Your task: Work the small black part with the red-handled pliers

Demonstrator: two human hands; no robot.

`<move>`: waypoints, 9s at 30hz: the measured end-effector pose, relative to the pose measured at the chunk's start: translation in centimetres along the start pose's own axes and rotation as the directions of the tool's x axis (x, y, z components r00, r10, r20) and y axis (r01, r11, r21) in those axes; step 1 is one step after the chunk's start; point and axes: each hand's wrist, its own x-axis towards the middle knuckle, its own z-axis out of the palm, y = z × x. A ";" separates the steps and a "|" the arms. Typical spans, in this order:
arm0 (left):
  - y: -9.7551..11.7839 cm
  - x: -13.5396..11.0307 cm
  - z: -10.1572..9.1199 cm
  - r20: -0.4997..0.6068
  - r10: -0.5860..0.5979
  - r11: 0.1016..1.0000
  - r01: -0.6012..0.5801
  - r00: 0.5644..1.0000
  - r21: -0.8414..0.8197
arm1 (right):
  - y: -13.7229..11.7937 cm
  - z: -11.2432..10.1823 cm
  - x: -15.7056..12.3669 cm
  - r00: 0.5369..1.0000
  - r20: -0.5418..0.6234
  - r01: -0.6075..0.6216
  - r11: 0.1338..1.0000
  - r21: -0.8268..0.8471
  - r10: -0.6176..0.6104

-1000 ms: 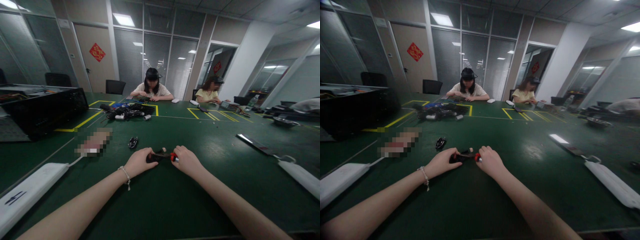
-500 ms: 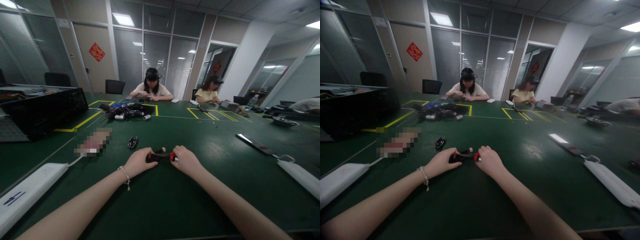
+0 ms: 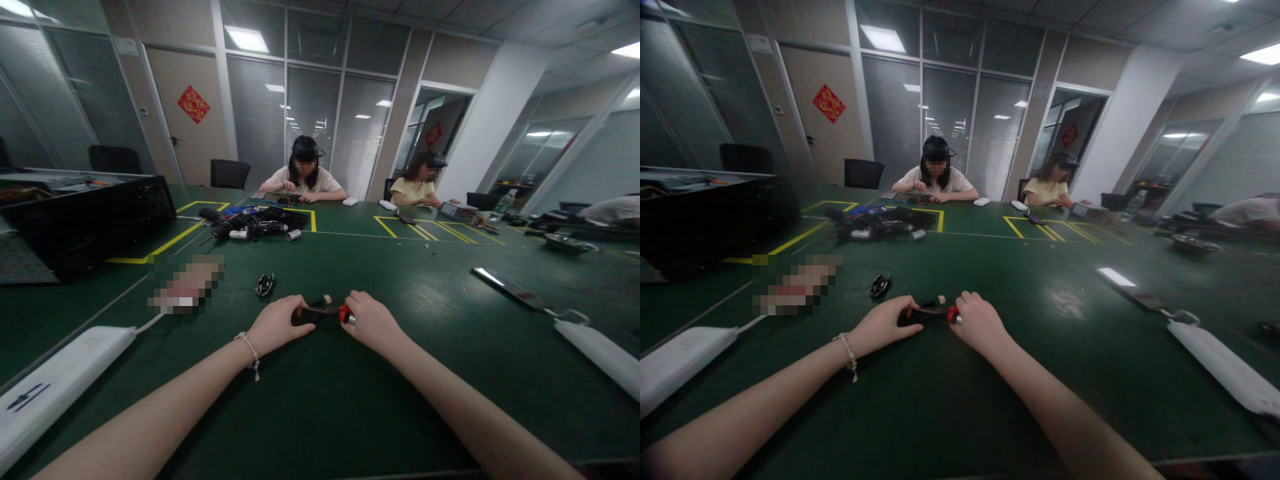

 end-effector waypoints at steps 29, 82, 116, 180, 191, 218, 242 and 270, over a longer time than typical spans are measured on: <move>0.2 0.0 -0.2 0.017 -0.008 1.000 0.008 1.000 -0.013 | 0.0 -0.2 0.0 1.000 0.001 -0.007 1.000 0.001 0.007; -0.3 0.1 0.2 0.002 0.004 1.000 -0.004 1.000 -0.012 | 0.1 -0.1 0.0 1.000 0.004 -0.006 1.000 0.006 0.005; 0.1 0.0 -0.1 0.007 0.009 1.000 -0.009 1.000 -0.014 | -0.1 -0.2 0.0 1.000 0.004 0.007 1.000 0.005 -0.007; 0.0 0.0 0.0 -0.003 0.021 1.000 -0.021 1.000 -0.001 | 0.0 0.3 0.1 1.000 -0.012 0.015 1.000 -0.004 -0.015; -0.2 0.0 0.1 -0.005 0.022 1.000 -0.022 1.000 -0.014 | 0.1 -0.2 -0.1 1.000 -0.010 0.001 1.000 0.005 -0.001; 0.0 0.0 0.1 -0.004 0.020 1.000 -0.020 1.000 0.002 | 0.1 0.0 0.1 1.000 0.000 0.000 1.000 -0.002 0.000; 0.0 -0.1 0.1 -0.008 0.025 1.000 -0.024 1.000 0.008 | 0.0 0.0 0.0 1.000 -0.008 0.012 1.000 0.000 -0.012; 0.2 0.0 -0.3 0.013 0.006 1.000 -0.006 1.000 -0.002 | 0.0 0.0 0.0 1.000 0.005 0.001 1.000 0.014 -0.002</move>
